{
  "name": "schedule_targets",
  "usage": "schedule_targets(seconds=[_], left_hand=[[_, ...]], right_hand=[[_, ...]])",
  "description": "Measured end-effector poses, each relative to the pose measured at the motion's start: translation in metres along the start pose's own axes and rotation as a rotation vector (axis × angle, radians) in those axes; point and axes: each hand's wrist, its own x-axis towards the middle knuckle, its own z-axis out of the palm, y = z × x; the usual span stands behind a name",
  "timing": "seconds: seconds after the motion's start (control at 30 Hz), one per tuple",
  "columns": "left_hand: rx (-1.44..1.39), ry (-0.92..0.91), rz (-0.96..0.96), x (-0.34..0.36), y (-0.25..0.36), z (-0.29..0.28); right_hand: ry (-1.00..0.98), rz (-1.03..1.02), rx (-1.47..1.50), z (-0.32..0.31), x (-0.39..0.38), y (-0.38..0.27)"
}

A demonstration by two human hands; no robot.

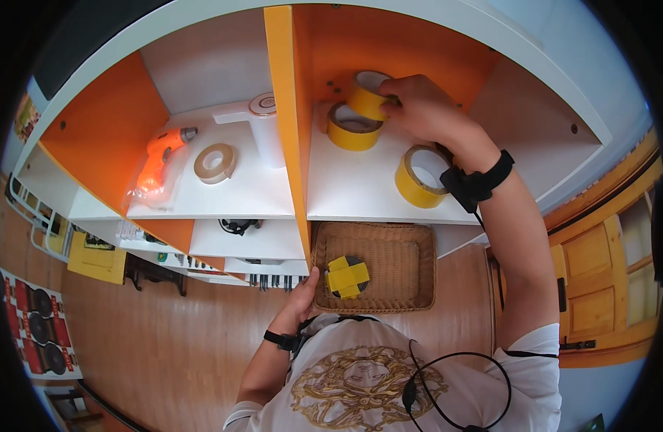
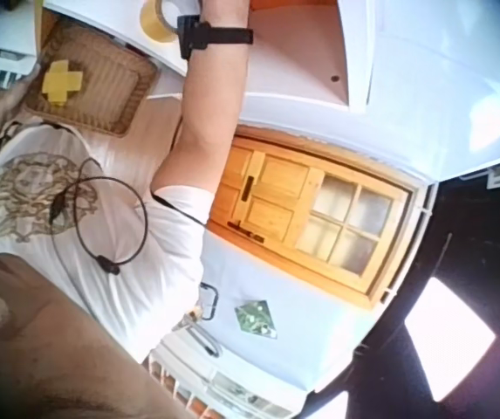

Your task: The person picks up a wicker tray and walks to a shelf to collect several spray paint cans, placing them into the tray. They then carry the tray to a wooden table and arrange the cans on the surface. Finally, the person returns to the shelf with the empty tray and fills it with multiple rolls of yellow and clear tape.

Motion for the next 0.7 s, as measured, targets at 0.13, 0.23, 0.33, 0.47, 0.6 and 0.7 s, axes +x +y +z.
schedule_targets(seconds=[0.13,0.23,0.33,0.47,0.6,0.7], left_hand=[[0.039,0.064,0.023,-0.007,0.005,0.010],[0.090,0.121,0.004,-0.017,0.016,0.015],[-0.014,0.043,0.004,-0.019,0.020,0.018],[-0.010,0.042,-0.007,-0.022,0.024,0.016],[-0.096,0.044,0.039,-0.034,0.034,0.027],[-0.075,0.091,0.044,-0.026,0.025,0.021]], right_hand=[[0.018,0.137,-0.024,-0.009,-0.008,0.028],[-0.120,0.187,-0.101,-0.010,-0.016,0.036],[-0.227,0.175,-0.143,-0.001,-0.023,0.048],[-0.367,0.146,-0.172,0.007,-0.022,0.048],[-0.446,0.122,-0.170,0.010,-0.018,0.051],[-0.428,0.168,-0.241,-0.001,-0.014,0.034]])
